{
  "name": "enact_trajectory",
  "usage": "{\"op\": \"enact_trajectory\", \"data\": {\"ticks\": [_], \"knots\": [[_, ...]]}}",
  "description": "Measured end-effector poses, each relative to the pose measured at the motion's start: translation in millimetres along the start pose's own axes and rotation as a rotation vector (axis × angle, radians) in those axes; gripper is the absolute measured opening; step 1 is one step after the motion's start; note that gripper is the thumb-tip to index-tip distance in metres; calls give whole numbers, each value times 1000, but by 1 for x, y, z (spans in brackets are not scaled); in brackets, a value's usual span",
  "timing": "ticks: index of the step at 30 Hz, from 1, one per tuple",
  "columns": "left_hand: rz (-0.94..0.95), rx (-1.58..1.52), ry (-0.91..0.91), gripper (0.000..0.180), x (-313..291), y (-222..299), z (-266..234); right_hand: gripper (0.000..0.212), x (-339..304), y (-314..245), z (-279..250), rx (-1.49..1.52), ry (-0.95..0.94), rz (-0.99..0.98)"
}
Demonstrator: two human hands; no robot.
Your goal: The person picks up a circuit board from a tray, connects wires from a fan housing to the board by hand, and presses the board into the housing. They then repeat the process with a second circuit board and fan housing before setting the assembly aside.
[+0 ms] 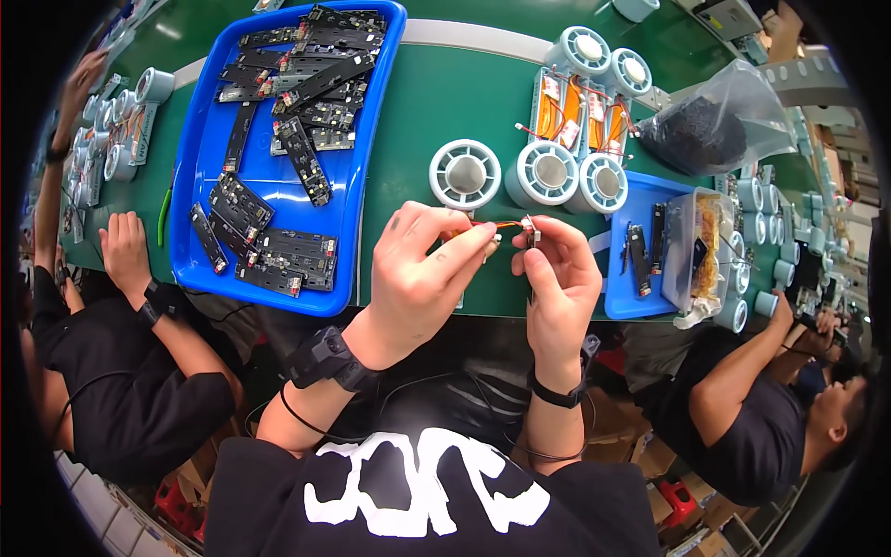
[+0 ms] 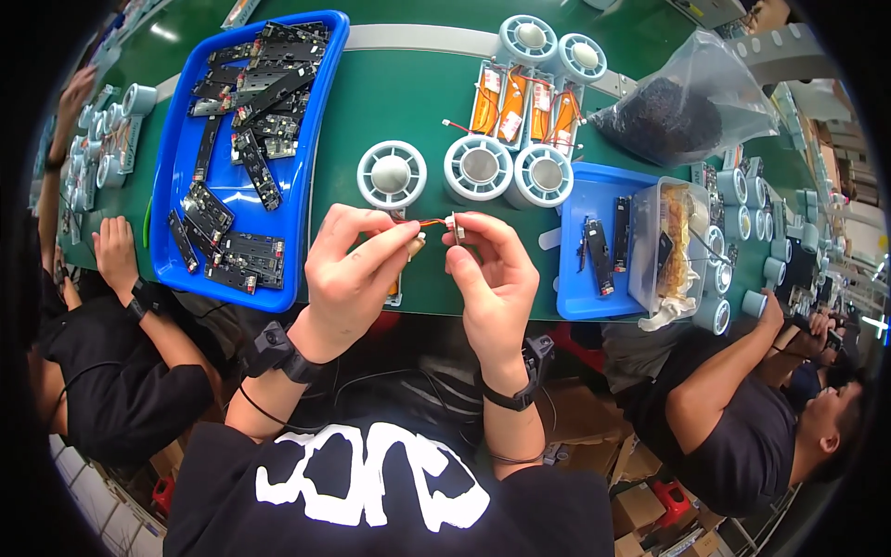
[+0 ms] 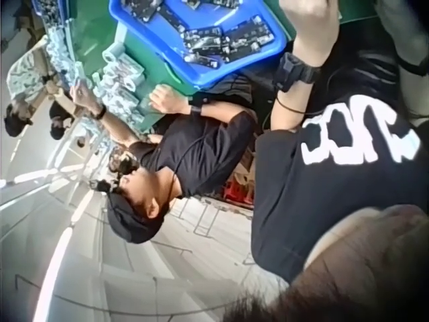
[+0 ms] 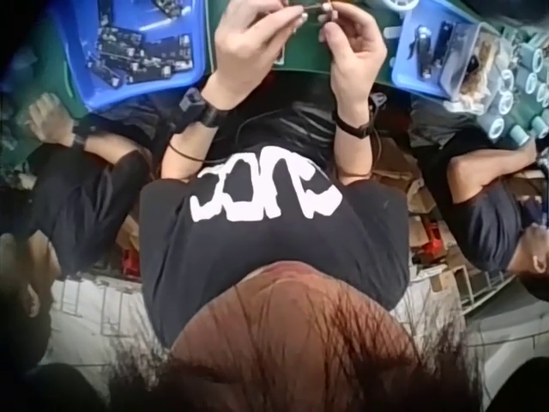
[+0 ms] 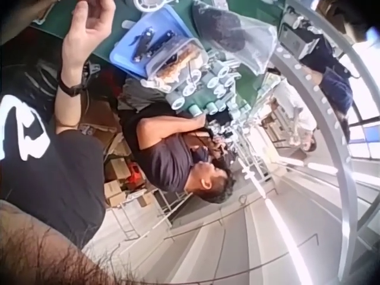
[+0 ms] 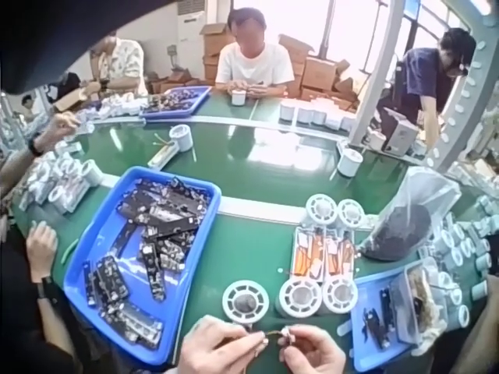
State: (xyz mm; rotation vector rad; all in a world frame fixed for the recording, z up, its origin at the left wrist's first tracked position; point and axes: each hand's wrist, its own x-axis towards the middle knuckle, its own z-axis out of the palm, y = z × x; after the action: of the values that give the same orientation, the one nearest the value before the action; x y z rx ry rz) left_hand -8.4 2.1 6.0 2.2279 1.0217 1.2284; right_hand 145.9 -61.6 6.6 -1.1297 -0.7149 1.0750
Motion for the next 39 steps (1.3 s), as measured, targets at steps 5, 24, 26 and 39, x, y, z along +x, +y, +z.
{"op": "enact_trajectory", "data": {"ticks": [5, 24, 26, 39], "knots": [[15, -26, 2, 28, -4, -2, 0, 37, -4, 9, 7, -70, 10, -104], [261, 23, -13, 31, 0, -15, 2, 29, -15, 18, -1, -106, -13, -120], [264, 28, -20, 31, 0, -16, 1, 29, -14, 17, 1, -61, 3, -86], [220, -67, -50, 30, 4, -18, 1, 29, 0, 7, -11, -286, -129, -169]]}}
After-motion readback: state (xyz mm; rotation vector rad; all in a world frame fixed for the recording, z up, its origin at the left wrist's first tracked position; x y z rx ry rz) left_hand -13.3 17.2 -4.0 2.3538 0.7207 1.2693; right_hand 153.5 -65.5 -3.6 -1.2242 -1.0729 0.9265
